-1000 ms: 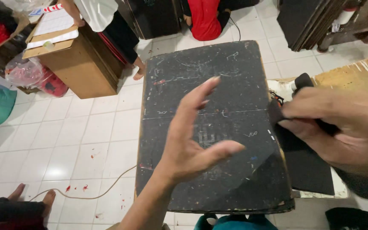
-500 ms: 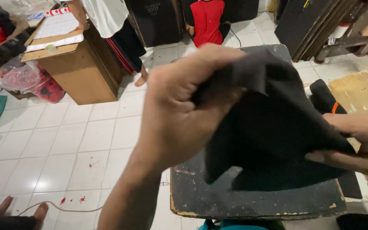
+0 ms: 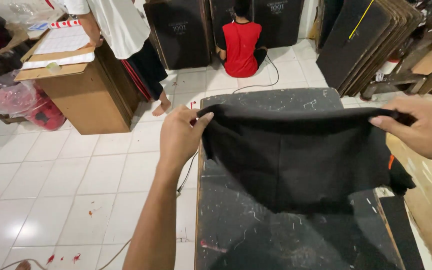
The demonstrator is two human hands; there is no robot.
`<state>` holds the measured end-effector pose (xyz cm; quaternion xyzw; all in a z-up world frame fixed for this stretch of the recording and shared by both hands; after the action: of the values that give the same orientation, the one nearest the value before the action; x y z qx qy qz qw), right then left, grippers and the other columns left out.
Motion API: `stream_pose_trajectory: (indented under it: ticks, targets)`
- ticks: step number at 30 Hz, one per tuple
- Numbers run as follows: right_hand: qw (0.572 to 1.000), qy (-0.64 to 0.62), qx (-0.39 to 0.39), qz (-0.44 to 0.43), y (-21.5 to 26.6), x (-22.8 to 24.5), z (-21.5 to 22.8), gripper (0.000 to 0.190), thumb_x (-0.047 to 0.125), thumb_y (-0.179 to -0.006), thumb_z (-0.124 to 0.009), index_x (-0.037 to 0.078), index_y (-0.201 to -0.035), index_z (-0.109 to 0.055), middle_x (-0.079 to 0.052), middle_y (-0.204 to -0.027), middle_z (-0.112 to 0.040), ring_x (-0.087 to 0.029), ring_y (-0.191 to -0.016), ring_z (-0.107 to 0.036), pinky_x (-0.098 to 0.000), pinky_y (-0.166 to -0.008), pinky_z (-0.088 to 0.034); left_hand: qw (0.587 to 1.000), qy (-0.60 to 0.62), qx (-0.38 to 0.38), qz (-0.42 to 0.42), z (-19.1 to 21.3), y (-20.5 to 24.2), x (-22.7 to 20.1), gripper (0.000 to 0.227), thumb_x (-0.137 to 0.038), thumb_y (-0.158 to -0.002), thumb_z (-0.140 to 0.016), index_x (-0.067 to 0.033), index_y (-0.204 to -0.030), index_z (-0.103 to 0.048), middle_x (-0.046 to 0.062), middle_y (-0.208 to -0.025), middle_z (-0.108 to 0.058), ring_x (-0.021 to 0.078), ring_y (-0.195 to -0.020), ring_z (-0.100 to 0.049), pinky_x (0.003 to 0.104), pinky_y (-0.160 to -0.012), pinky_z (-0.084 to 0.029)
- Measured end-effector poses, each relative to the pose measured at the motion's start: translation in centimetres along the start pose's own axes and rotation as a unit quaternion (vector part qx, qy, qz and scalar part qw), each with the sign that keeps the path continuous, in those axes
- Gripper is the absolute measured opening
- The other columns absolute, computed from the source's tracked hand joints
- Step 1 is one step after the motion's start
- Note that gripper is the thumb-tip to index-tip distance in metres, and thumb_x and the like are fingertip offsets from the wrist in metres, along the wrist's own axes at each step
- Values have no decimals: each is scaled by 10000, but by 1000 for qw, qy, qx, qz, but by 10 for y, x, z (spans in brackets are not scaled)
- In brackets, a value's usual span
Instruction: The person repeatedly picks up a large, dark rectangular panel from a stack, places it on a work surface, and then positions a folded black fabric piece on top of it. The person smooths the fabric with their hands before moving to the next panel.
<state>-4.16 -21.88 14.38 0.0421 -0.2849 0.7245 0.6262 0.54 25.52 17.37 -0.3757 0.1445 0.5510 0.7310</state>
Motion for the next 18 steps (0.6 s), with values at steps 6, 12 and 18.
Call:
stream_pose_trajectory:
  ticks: [6, 12, 18]
  targets:
    - [926, -339, -106, -130, -50, -13, -18, 78, 88, -1145, -622, 17, -1177, -626, -98, -709, -502, -153, -590, -463, -266, -513, -350, 984, 110, -138, 26, -6, -34, -8, 333, -354, -1014, -546, -135, -1100, -783, 119, -732, -737, 271, -669, -694, 374, -621, -566]
    - [854, -486, -117, -145, -33, -32, -57, 166, 35, -1089, -592, 21, -1246, -644, -138, -1107, -706, -245, -916, -723, -337, -771, -598, 961, 228, -153, -2, -33, 4, 8, 452, -453, -1017, -565, -98, -1200, -776, -62, -783, -607, 63, -708, -460, 236, -610, -357]
    - [850, -407, 17, -334, -1, -19, -104, 269, 167, -1084, -534, 0, -1235, -680, -186, -1323, -678, -249, -985, -518, -363, -945, -447, 967, 171, -77, 172, -101, 37, 78, 354, -363, -978, -599, -104, -1076, -819, 17, -1022, -809, 112, -1004, -708, 274, -860, -539]
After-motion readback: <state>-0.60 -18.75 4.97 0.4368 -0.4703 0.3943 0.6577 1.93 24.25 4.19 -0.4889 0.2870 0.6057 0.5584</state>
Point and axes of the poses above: each hand's wrist, its own y-axis away from the middle knuckle, its own z-axis out of the back of the hand, x = y × z, the point moved 8 cm from there along -y, towards the middle knuckle
